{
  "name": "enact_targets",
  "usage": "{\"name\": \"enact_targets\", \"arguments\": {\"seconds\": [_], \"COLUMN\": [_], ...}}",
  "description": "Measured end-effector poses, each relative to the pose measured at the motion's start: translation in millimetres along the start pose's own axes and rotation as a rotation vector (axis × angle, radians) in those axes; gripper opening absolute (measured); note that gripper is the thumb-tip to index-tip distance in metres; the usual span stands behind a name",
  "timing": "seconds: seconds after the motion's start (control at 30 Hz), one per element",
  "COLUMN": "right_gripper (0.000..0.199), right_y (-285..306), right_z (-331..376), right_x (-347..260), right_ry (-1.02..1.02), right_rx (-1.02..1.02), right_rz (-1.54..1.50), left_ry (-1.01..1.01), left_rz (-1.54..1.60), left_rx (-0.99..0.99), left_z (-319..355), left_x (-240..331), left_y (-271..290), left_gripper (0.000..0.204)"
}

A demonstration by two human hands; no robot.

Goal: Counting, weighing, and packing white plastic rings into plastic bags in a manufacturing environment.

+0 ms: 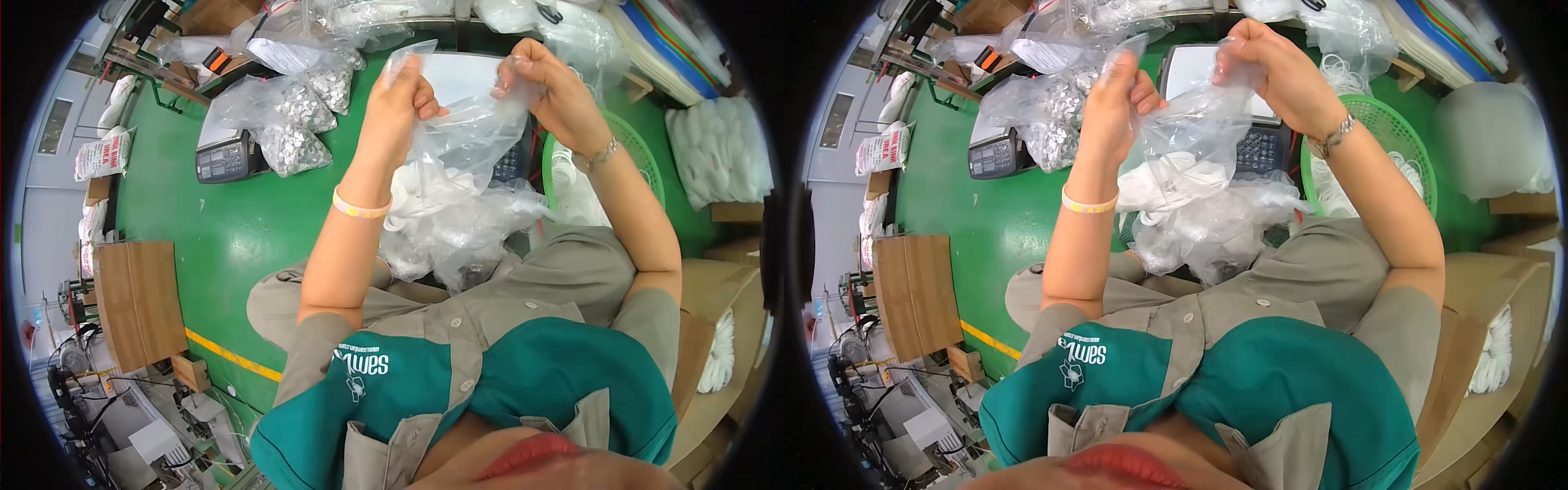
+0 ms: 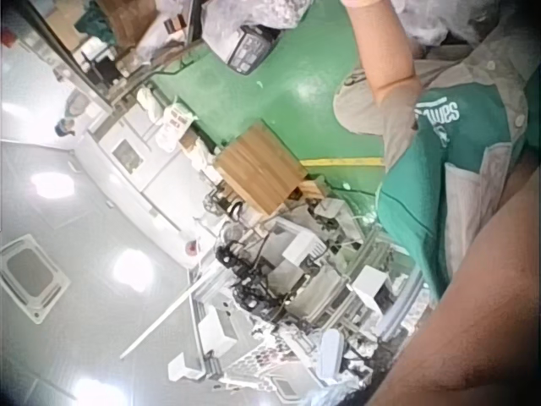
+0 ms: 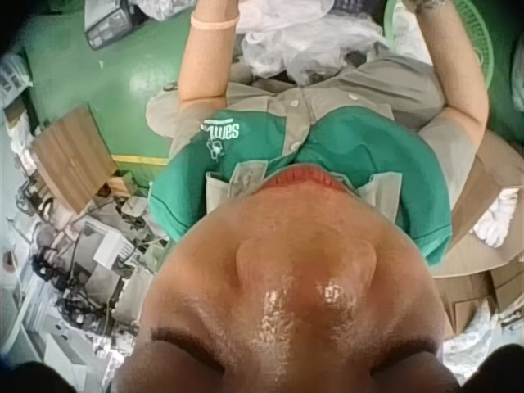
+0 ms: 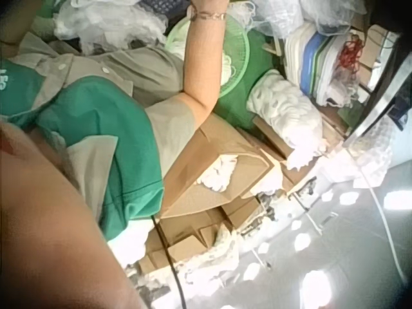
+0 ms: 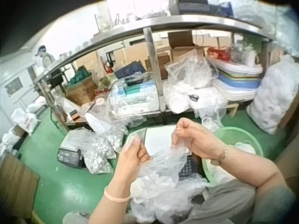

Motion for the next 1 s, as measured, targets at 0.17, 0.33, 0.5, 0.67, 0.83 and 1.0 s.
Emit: {"name": "enact_targets", "arguments": {"seconds": [0.17,0.33,0.5,0.67,0.83,1.0], "right_gripper": [0.013,0.017,0.014,0.016,0.014,0.021], "right_y": [-37,-49,-42,-31,-45,-85], "right_z": [14,16,15,11,18,24], "right_x": [-27,-28,-23,-27,-22,-29], "right_ry": [0.304,0.223,0.14,0.143,0.085,0.275], "right_rx": [-0.076,0.015,0.004,0.092,-0.042,-0.35], "right_rz": [0.841,0.763,0.623,0.409,0.374,0.656], "left_ry": [-0.015,-0.061,0.045,0.284,-0.126,-0.401], "left_rz": [-0.388,-0.303,-0.062,0.236,-0.658,-1.197], "left_rx": [-0.048,-0.192,-0.041,-0.435,-0.123,-0.169], "left_z": [6,15,17,18,22,31], "left_x": [-5,-3,-2,1,11,2], "left_y": [-4,-13,2,2,-17,-39], "left_gripper": [0.066,0.063,0.038,0.045,0.087,0.061]}}
Point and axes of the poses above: each hand's wrist, its own z-axis away from the middle knuckle, its own y-axis out of the back of the hand, x = y × z, the point moved 6 cm from there along -z, towards the middle knuckle, and after that the axes turned 5 degrees about y, right-handed, at the moved point
